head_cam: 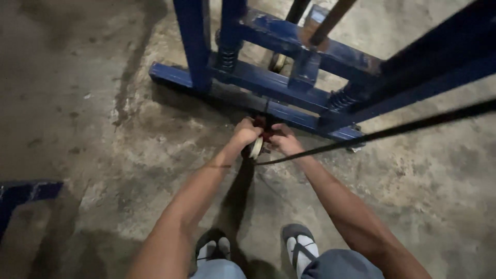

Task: Wiping down the pulley and cable system of a gym machine with a cloth.

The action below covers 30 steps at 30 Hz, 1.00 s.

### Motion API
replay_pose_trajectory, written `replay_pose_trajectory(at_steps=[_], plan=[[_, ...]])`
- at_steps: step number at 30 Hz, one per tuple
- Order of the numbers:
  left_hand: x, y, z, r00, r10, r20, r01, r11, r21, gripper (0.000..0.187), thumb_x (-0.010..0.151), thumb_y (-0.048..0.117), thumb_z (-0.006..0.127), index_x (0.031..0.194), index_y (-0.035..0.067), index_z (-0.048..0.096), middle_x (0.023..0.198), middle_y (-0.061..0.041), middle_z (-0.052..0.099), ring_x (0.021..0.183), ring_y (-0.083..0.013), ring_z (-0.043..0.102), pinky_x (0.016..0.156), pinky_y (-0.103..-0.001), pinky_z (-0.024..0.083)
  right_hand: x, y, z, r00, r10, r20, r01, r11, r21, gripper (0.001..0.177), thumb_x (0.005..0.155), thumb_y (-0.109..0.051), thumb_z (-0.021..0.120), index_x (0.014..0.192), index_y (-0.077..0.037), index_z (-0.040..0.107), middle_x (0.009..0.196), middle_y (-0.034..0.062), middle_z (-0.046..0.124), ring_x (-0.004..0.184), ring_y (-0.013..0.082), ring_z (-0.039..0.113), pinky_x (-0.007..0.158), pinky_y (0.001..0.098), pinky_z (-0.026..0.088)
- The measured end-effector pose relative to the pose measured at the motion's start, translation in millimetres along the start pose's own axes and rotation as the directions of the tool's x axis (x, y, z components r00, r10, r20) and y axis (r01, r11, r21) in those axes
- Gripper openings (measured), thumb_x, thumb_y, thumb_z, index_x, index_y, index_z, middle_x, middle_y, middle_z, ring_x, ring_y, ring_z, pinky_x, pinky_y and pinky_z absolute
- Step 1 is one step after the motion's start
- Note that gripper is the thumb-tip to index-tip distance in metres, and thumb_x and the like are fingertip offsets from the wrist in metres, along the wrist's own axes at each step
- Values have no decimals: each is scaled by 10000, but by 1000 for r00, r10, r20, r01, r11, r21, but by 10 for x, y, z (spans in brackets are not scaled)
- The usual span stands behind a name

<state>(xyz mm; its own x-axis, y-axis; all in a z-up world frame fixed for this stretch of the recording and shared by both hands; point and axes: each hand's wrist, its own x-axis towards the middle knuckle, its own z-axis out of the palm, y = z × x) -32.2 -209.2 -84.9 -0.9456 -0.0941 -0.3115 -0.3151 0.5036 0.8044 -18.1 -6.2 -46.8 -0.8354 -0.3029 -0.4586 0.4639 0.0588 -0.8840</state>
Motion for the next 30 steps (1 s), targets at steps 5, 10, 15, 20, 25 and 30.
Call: replay_pose_trajectory(at_steps=[5, 10, 15, 20, 25, 30], plan=[[-147, 245, -243, 997, -34, 73, 36, 999, -31, 478, 744, 338, 742, 1136, 66, 752, 1129, -209, 735, 1099, -374, 687, 934, -418, 539, 74, 17, 97, 985, 162, -65, -147, 971, 187, 307, 931, 12, 573, 1196, -137, 531, 1140, 117, 608, 999, 311, 661, 851, 482, 625], [123, 35, -57, 969, 9, 248, 8, 998, -68, 388, 749, 274, 692, 1052, 53, 789, 1048, -176, 777, 986, -323, 735, 836, -397, 563, 197, 193, 13, 988, 156, 20, -144, 849, 508, 247, 955, -118, 570, 1198, -157, 546, 1147, 144, 634, 973, 331, 658, 826, 524, 623], [163, 61, -110, 940, 102, 324, -79, 993, -83, 353, 721, 184, 674, 1030, 37, 762, 989, -138, 781, 865, -250, 713, 741, -387, 561, -45, -285, 278, 968, 244, -55, -215, 923, 319, 297, 985, -127, 604, 1262, -19, 606, 1108, 164, 700, 958, 317, 713, 798, 476, 609], [214, 3, -73, 932, 69, 355, -36, 995, -97, 353, 724, 188, 687, 1039, 47, 754, 998, -130, 776, 869, -249, 702, 752, -386, 561, 156, -42, 175, 974, 217, -65, -175, 902, 395, 274, 928, -99, 618, 1188, -19, 649, 970, 156, 692, 838, 297, 695, 706, 465, 588], [73, 125, -138, 933, -6, 360, 28, 998, -57, 338, 739, 226, 724, 1012, 35, 780, 984, -134, 781, 870, -262, 713, 763, -389, 567, 518, 321, -3, 990, 122, -76, -81, 911, 405, 168, 977, -128, 678, 1031, 23, 728, 847, 124, 674, 750, 254, 634, 628, 425, 491], [-77, 175, -213, 969, 117, 219, -102, 992, -81, 406, 733, 233, 731, 1108, 77, 739, 1034, -142, 763, 941, -273, 724, 826, -389, 567, 454, 84, 104, 977, 167, -135, -126, 954, 271, 147, 932, -58, 605, 979, 2, 730, 801, 100, 698, 676, 228, 666, 590, 405, 546]])
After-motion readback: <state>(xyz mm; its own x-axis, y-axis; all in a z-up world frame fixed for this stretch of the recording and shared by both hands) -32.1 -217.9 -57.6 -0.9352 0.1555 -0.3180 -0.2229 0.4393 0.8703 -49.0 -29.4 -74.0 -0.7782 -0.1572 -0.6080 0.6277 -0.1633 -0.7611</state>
